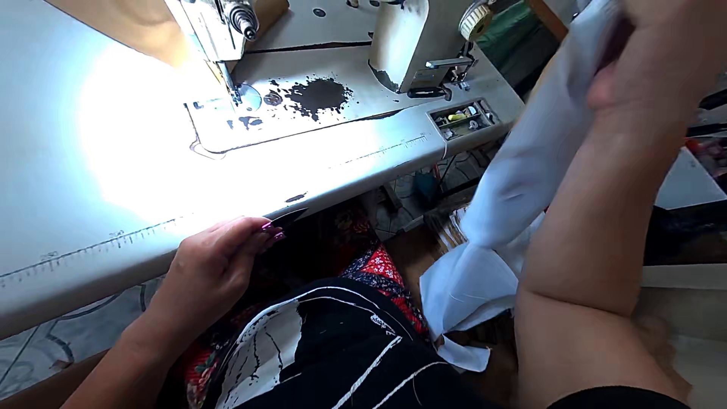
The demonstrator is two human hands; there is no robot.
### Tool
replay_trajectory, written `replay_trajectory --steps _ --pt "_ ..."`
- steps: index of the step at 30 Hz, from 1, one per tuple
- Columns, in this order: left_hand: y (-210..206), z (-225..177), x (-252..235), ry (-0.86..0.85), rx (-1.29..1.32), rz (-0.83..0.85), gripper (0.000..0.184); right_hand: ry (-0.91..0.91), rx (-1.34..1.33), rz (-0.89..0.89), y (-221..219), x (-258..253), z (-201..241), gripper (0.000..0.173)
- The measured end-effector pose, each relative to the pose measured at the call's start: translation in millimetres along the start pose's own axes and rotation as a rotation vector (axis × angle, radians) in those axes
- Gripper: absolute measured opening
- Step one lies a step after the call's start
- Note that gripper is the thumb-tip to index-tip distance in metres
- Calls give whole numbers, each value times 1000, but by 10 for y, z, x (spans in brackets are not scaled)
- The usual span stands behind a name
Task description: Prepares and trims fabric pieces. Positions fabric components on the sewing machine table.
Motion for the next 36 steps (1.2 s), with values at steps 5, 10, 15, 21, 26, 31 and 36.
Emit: replay_trajectory --steps 5,10,15,21,26,31,36 --pt "-109 -2 1 39 74 3 30 -109 -146 538 -561 1267 -195 17" --pt "-387 -141 -13 23 284 154 32 -448 -152 700 -780 2374 -583 36" --pt "-746 -223 29 160 350 372 29 -568 -186 747 -904 2683 -600 23" --pt "-873 -236 84 366 386 502 30 -579 -167 757 -868 2674 -581 23" --pt "-914 -281 34 435 370 518 28 -549 -178 768 -907 2700 -540 32" --pt "-940 -299 3 442 356 458 27 -539 -130 773 -919 2714 -525 27" --pt "-855 -267 74 470 329 504 30 -548 -170 764 -884 2673 -570 37"
Point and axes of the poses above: each hand's wrist, its own x-axis away from the middle knuckle, its own y-axis out of the back of the hand, z = x × y, the point moved 6 cm from there along -x, towards the middle knuckle, and after that the axes turned 6 degrees about -z, right-handed, at the moved point
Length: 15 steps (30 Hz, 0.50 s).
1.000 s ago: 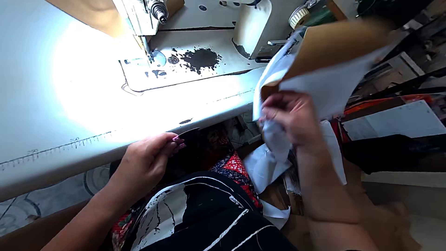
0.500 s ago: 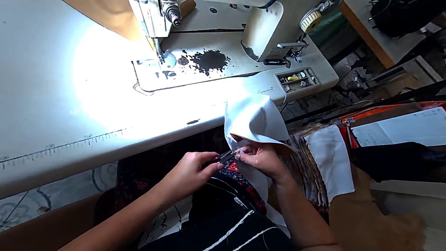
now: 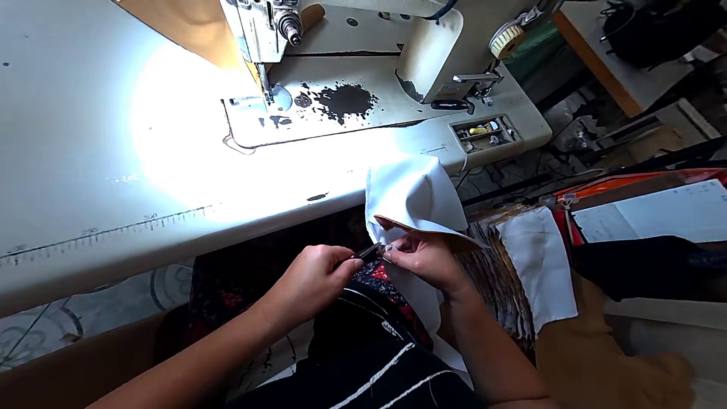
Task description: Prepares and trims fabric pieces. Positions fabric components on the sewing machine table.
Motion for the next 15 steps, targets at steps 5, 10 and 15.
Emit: replay_trajectory --steps 5,10,15 --pt "9 54 62 60 -25 35 32 10 -14 -3 18 -13 14 44" --pt "-40 37 30 4 -5 17 32 9 -22 11 -14 -18 26 46" --pt "-89 12 -6 -17 -13 4 31 16 -46 10 7 -20 22 49"
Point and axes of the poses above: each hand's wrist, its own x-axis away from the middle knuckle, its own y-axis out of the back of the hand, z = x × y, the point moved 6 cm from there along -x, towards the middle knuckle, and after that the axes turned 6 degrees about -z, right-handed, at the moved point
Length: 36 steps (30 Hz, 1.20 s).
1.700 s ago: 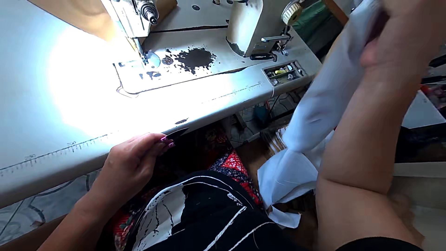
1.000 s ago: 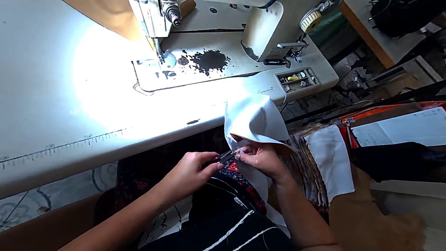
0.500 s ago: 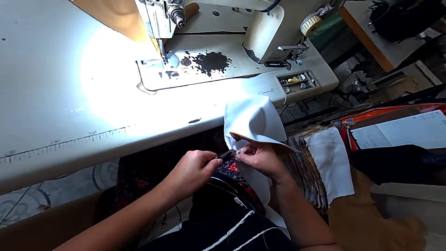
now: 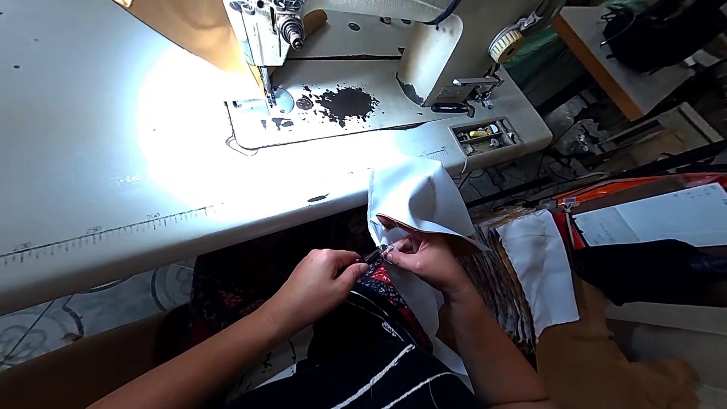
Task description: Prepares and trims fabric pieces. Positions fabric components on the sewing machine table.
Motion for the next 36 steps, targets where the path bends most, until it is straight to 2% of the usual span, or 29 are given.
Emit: replay_trajectory --steps 7,9,10,12,13,14,16,18,20,21,23,26,27,29,32,34,36 --pt "-27 -39 -53 -76 -76 -46 31 -16 22 5 85 -13 -7 54" --pt "51 -139 -71 -157 -172 -121 31 46 39 -23 231 -33 69 54" --pt "119 -213 -92 -218 -245 -191 29 91 50 -71 348 -47 111 51" --pt "298 -352 -195 -303 -427 -327 23 198 58 -249 623 -60 207 30" --pt "394 -390 -289 -309 -499 -368 23 237 50 -357 760 -54 243 17" --pt "496 -399 -411 -297 -540 -390 24 256 29 -456 873 -41 275 12" --pt "681 -355 -710 -303 -558 -405 24 264 -26 -582 1002 -12 340 19" --pt "791 -363 -904 -442 -561 -464 32 241 -87 -620 1016 3 384 25" --pt "756 -518 -898 -677 -595 -479 67 199 -161 -580 949 -2 427 25" --pt "670 -636 -827 -792 -619 -465 73 178 -207 -538 889 -10 458 24" --pt "436 -819 -633 -986 -627 -443 64 142 -313 -405 724 -40 536 22" --pt "318 -876 -394 -1144 -488 -525 19 123 -479 -162 434 -130 691 17" --pt "372 -860 -327 -1145 -407 -561 13 121 -530 -108 347 -167 753 14" --pt "597 -846 -177 -1025 -226 -554 12 130 -552 -40 200 -250 875 10" --pt "1162 -786 34 -655 -104 -403 13 254 -273 -74 15 -480 978 12" --pt "1699 -662 91 -359 -220 -277 20 466 64 -112 -158 -737 957 19" --pt "2343 -515 135 -149 -490 -270 25 672 358 -37 -426 -1064 862 34"
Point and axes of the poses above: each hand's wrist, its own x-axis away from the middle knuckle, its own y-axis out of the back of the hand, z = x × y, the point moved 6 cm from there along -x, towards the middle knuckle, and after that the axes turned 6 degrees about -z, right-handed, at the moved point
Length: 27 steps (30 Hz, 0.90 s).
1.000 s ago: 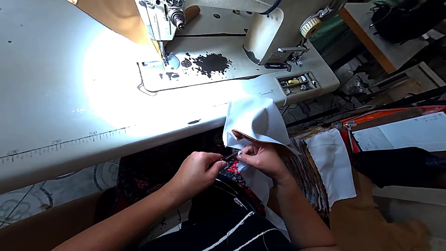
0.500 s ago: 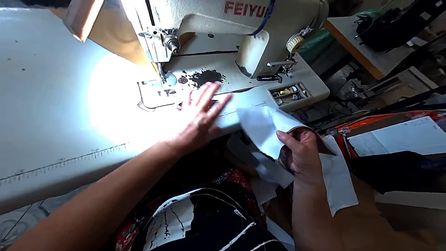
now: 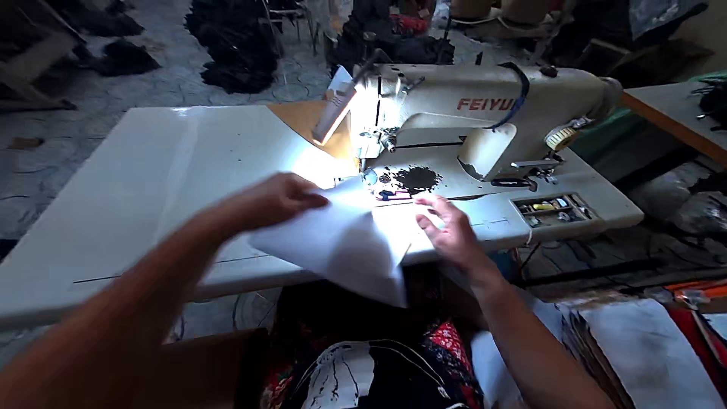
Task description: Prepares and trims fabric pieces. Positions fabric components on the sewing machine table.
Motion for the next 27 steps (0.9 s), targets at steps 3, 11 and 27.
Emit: replay_trajectory --steps 3,11,27 --pt "933 394 80 277 -449 -236 31 86 336 255 -474 -237 -337 48" --pt "1222 38 778 42 -707 -843 35 -183 571 158 -630 -326 -454 63" --pt "-448 584 1657 240 -48 -402 37 368 122 493 -1813 177 664 49"
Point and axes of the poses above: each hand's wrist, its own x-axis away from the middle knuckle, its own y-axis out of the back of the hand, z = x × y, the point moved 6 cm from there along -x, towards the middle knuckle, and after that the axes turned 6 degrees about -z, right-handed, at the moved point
